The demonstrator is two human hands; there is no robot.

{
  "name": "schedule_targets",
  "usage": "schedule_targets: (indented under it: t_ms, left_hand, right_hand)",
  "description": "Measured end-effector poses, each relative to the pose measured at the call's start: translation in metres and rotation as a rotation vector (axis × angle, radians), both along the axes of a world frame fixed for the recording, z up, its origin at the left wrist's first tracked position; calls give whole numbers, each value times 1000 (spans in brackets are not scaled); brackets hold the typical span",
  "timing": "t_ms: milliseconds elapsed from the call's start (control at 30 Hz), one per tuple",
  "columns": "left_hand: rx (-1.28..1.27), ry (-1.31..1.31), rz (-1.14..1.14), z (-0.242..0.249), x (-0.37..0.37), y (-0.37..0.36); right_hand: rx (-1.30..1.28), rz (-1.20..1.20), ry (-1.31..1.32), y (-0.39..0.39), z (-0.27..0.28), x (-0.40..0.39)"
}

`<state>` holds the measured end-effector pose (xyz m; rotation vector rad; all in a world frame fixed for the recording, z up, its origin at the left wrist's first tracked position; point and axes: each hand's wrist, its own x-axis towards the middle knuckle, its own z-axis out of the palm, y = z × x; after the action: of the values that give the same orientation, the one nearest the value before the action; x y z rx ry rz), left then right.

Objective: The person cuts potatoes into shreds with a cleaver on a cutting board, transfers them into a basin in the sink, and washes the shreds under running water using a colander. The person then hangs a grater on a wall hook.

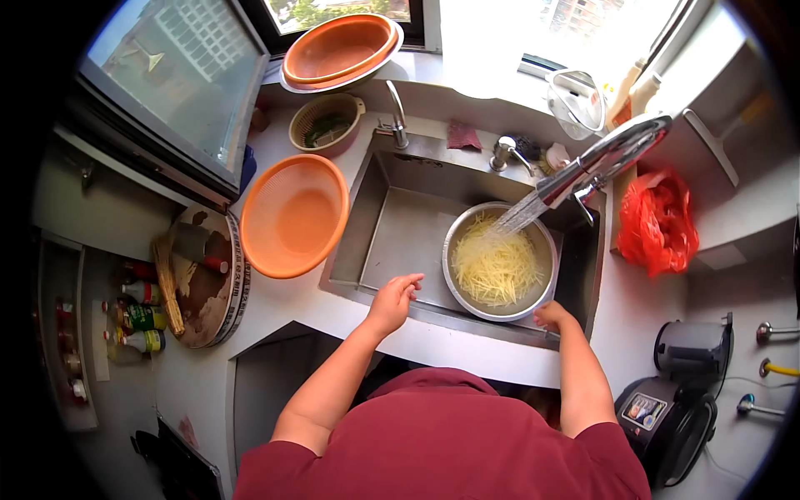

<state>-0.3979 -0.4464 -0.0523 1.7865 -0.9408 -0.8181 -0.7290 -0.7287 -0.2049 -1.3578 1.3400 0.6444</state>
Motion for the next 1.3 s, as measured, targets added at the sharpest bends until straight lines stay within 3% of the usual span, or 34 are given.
schedule_targets:
  t_ms: [100,200,267,400,500,633,867,967,1067,1200,1300]
  left_hand:
    - [41,-159,-37,1,2,-2]
    - [62,-380,-59,-2,9,-2]
    - [37,-505,-96,9,17,1]
    - [110,-509,-14,20,23,8]
    - [121,-465,97,14,19,19]
    - [100,-404,180,-5,13,27]
    - [81,-285,150,3,-5,16]
    - [88,-327,117,5,-5,16]
    - [68,-425,145,3,-6,20]
    - [102,-308,217,6,-18,28]
    - [133,-269,175,7,-21,30]
  right_hand:
    - [-399,-12,-41,-5,-27,-12]
    - [-545,-52,-8,-8,-38,-13]
    - [-589,-76,16,-10,-42,-7]
    - [-628,-97,78,-17,-60,8]
    - [-613,-118,220,-3,-8,35]
    - [-644,-104,200,-10,-17,40]
    - [-586,69,126,-38,-9,68]
    - [-848,185,249,-30,-10,83]
    - [-1120,482,-43,-13,-24,95]
    - [-885,826,-251,1,8,137]
    - [-703,645,-43,-3,-8,174]
